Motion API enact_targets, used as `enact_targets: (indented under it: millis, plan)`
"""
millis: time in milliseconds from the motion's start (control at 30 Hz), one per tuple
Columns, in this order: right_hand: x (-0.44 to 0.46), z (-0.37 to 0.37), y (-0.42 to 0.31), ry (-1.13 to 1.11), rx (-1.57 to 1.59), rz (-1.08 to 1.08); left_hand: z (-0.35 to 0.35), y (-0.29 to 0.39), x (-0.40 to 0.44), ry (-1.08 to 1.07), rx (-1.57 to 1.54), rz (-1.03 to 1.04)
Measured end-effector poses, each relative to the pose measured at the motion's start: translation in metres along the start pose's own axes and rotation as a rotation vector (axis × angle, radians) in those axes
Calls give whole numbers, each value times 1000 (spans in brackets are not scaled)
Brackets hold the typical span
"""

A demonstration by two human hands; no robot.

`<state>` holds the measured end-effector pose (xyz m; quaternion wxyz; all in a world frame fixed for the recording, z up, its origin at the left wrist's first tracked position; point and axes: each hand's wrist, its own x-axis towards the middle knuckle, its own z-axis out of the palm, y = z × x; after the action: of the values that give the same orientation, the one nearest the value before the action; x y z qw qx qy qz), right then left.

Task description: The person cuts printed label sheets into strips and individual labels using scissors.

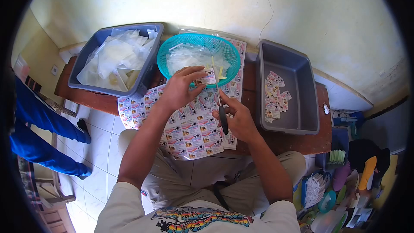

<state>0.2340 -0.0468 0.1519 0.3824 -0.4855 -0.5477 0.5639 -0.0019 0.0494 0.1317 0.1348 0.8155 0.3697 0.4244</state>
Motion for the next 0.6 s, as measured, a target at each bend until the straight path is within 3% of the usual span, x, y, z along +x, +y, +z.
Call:
enact_targets:
  millis: [600]
  plan:
    - [-1,1,3,8,-19,12,1,-1,-3,-16,27,-3]
